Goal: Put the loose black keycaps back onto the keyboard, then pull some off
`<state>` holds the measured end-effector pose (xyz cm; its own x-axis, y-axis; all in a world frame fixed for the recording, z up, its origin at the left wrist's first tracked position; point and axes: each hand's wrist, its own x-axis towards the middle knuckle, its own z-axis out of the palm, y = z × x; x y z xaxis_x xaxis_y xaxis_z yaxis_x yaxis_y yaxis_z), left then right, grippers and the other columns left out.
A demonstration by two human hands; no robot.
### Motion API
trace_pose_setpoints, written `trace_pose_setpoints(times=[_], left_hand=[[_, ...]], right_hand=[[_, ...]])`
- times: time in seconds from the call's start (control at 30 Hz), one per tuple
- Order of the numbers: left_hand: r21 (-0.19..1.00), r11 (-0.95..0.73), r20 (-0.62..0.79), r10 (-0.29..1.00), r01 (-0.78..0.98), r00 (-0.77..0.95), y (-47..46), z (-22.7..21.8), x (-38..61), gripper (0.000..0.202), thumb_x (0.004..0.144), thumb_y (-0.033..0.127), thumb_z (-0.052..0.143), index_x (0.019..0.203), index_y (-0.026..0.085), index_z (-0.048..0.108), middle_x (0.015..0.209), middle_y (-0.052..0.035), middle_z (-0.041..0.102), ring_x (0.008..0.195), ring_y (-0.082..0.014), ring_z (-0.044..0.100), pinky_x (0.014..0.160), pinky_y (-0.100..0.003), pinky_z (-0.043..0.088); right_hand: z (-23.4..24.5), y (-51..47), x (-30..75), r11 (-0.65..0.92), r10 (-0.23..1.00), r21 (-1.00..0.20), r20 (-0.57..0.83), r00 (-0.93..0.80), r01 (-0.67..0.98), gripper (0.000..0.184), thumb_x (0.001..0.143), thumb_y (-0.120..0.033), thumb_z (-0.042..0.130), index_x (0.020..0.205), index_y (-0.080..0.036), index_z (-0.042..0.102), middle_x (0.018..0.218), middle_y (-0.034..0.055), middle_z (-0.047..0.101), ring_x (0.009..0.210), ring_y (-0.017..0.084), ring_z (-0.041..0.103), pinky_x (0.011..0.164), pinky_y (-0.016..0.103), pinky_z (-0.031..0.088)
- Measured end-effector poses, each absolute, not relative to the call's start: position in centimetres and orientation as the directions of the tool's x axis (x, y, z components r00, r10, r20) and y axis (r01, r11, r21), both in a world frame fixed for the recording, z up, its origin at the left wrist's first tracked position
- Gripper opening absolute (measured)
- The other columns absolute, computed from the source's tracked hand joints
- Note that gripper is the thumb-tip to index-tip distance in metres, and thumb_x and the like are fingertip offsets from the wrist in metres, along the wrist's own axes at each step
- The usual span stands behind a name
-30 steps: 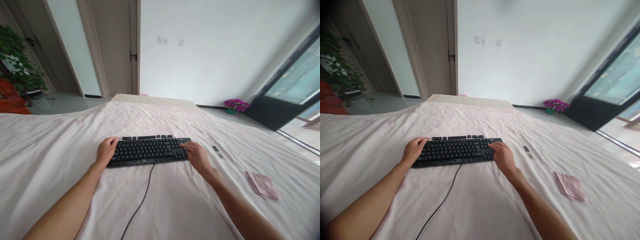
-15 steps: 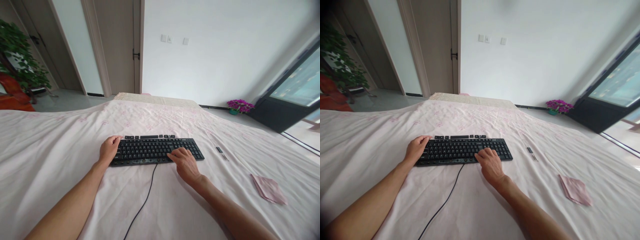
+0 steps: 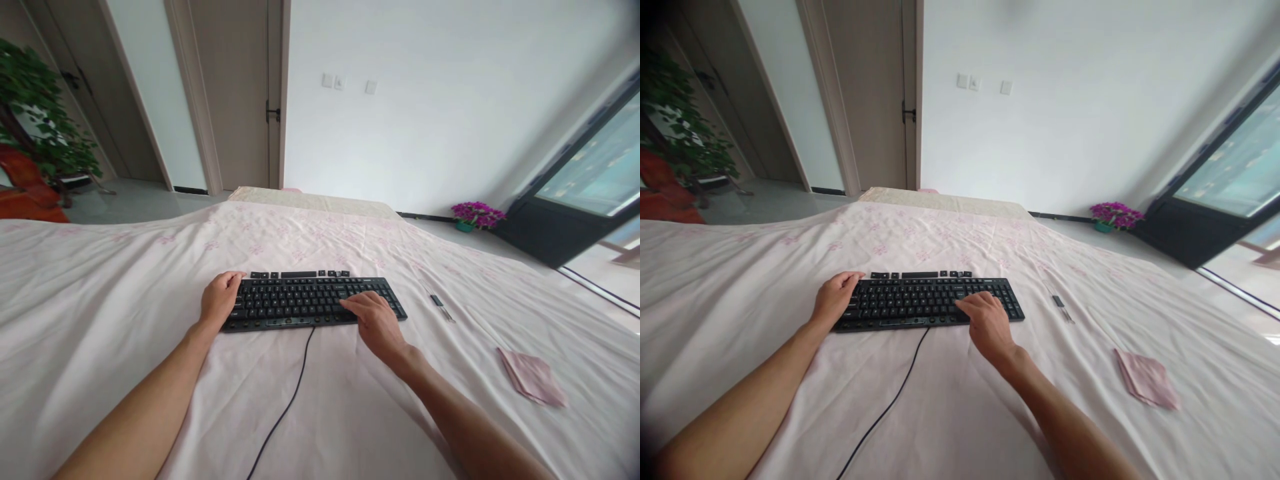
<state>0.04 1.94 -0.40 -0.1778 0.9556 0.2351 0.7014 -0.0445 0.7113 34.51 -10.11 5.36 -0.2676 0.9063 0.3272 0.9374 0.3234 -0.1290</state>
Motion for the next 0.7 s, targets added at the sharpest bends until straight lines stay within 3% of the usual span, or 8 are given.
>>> trace_pose_setpoints(times=[0.1,0.2,0.3,0.4,0.5,0.7], left_hand=[[0.717,-0.047,0.244,0.952,0.696,-0.187,1.8,-0.2,0.1,0.035,0.086,0.042,0.044,0.101,0.025,0.071,0.105,-0.0028,0.072,0.096,-0.0215,0.064,0.087,-0.029,0.045],[0.745,-0.037,0.241,0.946,0.666,-0.217,1.7,0.0,0.2,0.035,0.086,0.042,0.045,0.101,0.025,0.070,0.106,-0.0039,0.071,0.097,-0.0223,0.064,0.088,-0.031,0.045],[0.811,-0.020,0.223,0.935,0.585,-0.277,1.6,-0.1,0.4,0.036,0.084,0.043,0.048,0.106,0.024,0.068,0.106,-0.0050,0.071,0.097,-0.0226,0.064,0.090,-0.033,0.046],[0.886,-0.027,0.200,0.923,0.463,-0.329,1.7,-0.7,0.5,0.041,0.083,0.045,0.050,0.115,0.021,0.063,0.109,-0.0072,0.069,0.100,-0.0232,0.063,0.093,-0.035,0.046],[0.937,-0.053,0.182,0.918,0.346,-0.353,1.7,-1.3,0.7,0.047,0.084,0.048,0.049,0.119,0.019,0.059,0.112,-0.0093,0.067,0.104,-0.0233,0.062,0.096,-0.037,0.045],[0.971,-0.057,0.140,0.924,0.234,-0.356,1.1,-1.7,1.1,0.056,0.086,0.055,0.044,0.129,0.019,0.050,0.113,-0.0102,0.064,0.108,-0.0232,0.060,0.100,-0.041,0.042]], right_hand=[[5.5,-9.3,36.7,0.252,0.901,-0.179,0.401,-0.164,0.951,0.049,0.080,-0.002,0.043,0.114,-0.027,0.068,0.112,0.0004,0.067,0.101,0.021,0.054,0.088,0.033,0.041],[5.1,-8.2,39.9,0.086,0.899,-0.224,0.437,0.021,0.971,0.044,0.084,-0.009,0.041,0.116,-0.026,0.066,0.118,0.0019,0.065,0.104,0.022,0.055,0.091,0.034,0.042],[4.2,-7.3,42.8,-0.090,0.906,-0.271,0.377,0.191,0.959,0.041,0.089,-0.022,0.040,0.125,-0.021,0.061,0.124,0.0077,0.061,0.111,0.025,0.055,0.096,0.037,0.041],[3.2,-6.6,44.7,-0.201,0.927,-0.374,0.227,0.300,0.905,0.048,0.090,-0.033,0.041,0.133,-0.015,0.053,0.123,0.0127,0.062,0.110,0.025,0.058,0.095,0.036,0.043],[2.5,-6.2,45.4,-0.246,0.928,-0.473,0.137,0.347,0.846,0.053,0.089,-0.038,0.042,0.135,-0.013,0.049,0.123,0.0138,0.063,0.107,0.024,0.061,0.092,0.034,0.045],[2.2,-6.5,45.9,-0.238,0.909,-0.566,0.156,0.386,0.789,0.054,0.084,-0.039,0.048,0.134,-0.018,0.051,0.117,0.0107,0.067,0.100,0.023,0.064,0.085,0.033,0.049]])
